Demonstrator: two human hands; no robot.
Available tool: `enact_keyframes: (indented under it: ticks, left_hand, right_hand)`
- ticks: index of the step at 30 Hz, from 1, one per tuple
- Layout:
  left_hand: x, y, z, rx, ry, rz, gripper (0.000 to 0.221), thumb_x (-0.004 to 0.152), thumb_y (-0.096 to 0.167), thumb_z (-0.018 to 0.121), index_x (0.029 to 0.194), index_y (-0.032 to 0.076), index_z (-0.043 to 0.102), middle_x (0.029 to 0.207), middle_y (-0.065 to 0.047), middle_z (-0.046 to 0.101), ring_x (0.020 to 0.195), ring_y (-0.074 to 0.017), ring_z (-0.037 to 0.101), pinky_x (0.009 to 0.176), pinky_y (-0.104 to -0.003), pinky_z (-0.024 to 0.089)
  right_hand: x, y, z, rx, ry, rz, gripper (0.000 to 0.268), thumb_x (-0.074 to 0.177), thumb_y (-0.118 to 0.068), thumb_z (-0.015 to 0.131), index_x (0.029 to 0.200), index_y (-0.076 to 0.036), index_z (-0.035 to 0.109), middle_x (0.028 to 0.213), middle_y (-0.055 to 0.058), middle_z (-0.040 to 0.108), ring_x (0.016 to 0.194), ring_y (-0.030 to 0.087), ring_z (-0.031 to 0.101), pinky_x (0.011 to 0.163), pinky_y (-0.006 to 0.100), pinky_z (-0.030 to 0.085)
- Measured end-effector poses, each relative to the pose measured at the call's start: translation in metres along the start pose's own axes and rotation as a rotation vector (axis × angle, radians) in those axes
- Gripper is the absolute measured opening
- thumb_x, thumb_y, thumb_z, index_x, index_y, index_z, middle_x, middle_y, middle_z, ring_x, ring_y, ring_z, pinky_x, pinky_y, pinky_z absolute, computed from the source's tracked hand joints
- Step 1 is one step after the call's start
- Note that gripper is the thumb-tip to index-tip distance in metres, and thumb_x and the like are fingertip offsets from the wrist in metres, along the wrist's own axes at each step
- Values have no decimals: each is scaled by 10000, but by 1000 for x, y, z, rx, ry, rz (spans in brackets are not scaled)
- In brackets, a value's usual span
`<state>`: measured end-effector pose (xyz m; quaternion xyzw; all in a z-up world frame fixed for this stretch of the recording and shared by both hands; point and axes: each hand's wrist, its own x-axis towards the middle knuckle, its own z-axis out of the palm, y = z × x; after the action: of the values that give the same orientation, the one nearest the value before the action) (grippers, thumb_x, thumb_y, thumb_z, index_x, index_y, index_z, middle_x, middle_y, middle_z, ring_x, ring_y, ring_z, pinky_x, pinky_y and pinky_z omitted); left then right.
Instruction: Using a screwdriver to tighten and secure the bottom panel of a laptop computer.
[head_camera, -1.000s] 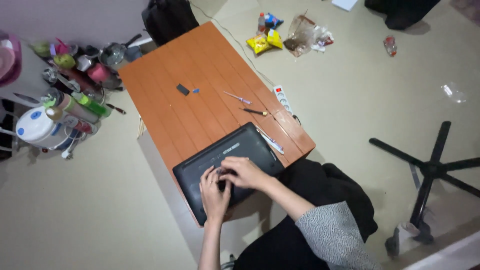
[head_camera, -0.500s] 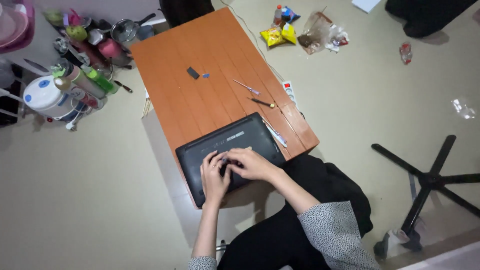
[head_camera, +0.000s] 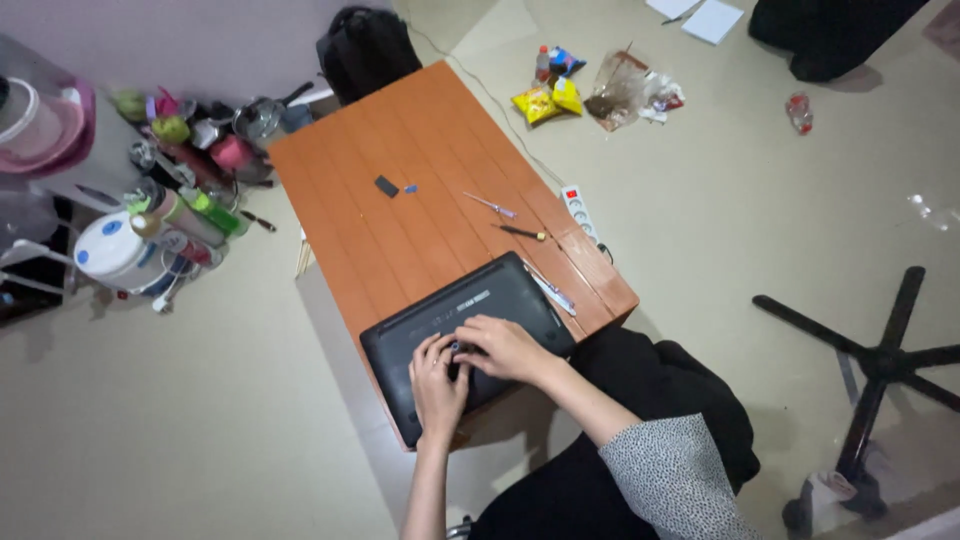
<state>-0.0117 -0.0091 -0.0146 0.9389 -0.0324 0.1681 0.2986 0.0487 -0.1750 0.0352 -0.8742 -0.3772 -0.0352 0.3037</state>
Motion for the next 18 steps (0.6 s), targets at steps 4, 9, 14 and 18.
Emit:
enact_keyframes:
  ticks: [4,9,14,18]
  left_hand:
    - [-1,-1,-1,-53,20,-23,139,743,167,801,873,144,757,1153,68,718,1253,-208,560,1014,-387,437]
    - [2,2,3,-69,66,-12,156,716,147,822,863,172,777,1137,84,728,1238,-221,570,984,-394,455]
    - [3,2,1,-124,113,71,126,682,101,845,781,115,767,1239,19,717,1191,-305,591,946,-439,478]
    - [-5,4,-8,-75,65,39,60,763,141,804,804,132,761,1266,40,711,1215,-267,587,947,-418,471]
  right_hand:
    - [-5,1,-4,23,-69,-7,191,904,-275,726,1017,-169,613,876,23,646,954,252,681,773,370,582]
    - [-9,2,-16,92,-84,-47,118,942,-227,688,1027,-160,642,893,43,673,965,272,679,795,381,583]
    - [-11,21,4,-21,-65,-9,96,879,-256,714,952,-234,655,873,-26,683,963,201,680,788,328,579]
    - [-10,14,13,-49,-72,-7,113,881,-269,711,977,-241,659,869,-32,693,936,194,681,797,323,570]
